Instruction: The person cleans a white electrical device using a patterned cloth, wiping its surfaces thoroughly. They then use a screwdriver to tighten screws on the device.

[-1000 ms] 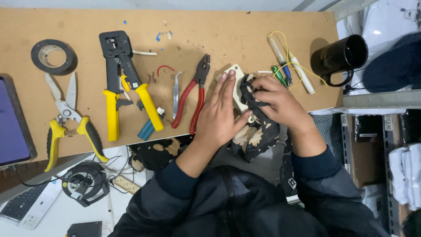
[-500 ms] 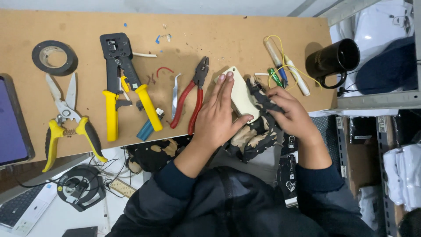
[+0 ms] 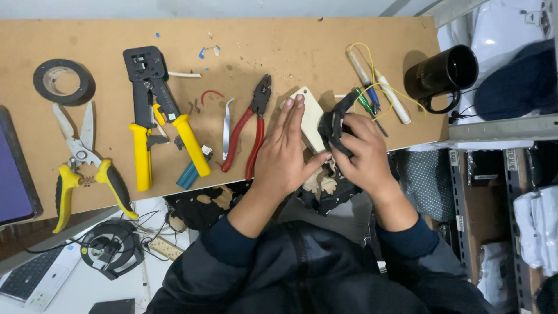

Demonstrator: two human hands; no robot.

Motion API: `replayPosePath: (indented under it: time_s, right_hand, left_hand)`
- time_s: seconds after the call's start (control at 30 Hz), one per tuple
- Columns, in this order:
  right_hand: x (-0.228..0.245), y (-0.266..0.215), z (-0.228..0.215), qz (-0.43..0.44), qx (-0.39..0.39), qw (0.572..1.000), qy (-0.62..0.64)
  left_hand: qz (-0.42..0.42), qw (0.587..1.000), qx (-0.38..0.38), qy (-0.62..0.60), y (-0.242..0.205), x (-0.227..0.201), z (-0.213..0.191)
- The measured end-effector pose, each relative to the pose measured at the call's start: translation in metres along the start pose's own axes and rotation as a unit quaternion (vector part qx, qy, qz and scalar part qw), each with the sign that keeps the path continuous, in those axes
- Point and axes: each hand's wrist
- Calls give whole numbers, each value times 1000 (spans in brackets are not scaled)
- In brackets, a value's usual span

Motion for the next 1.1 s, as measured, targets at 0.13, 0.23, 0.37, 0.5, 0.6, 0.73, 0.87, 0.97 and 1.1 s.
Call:
replayPosePath:
  time_s: [0.13, 0.23, 0.37, 0.5, 0.6, 0.73, 0.87, 0.97, 1.1]
  right_hand:
    - [10, -5, -11, 1, 24, 999, -26]
    - [-3, -11, -9, -14, 40, 999, -24]
    - [-15, -7, -2, -54, 68, 995, -56]
    - [-11, -4, -7, -41, 71, 995, -53]
    - [-13, -5, -7, -45, 79, 994, -61]
    - [-10, 0, -9, -51, 90, 994, -46]
    - [-10, -2, -9, -40, 100, 993, -52]
    - [-9, -2, -10, -29, 97, 994, -51]
    - [-8, -11, -16, -29, 108, 992, -55]
  left_hand:
    - [-1, 1000, -5, 7, -1, -3, -1]
    - [2, 1000, -6, -3, 2, -2, -3]
    - [8, 1000, -19, 3, -2, 0, -1]
    - [14, 1000, -27, -3, -1, -1, -1]
    - [17, 999, -31, 14, -2, 0, -1]
    - [12, 999, -31, 16, -3, -2, -3]
    - [3, 999, -31, 18, -6, -2, -1]
    - [3, 999, -32, 36, -5, 0, 2]
    - [-5, 998, -35, 53, -8, -3, 2]
Point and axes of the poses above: each hand's wrist, its own y-axis towards the middle knuckle, its own z-axis out of the palm, x = y × z, and after that the axes turned 12 degrees about -z, right-handed
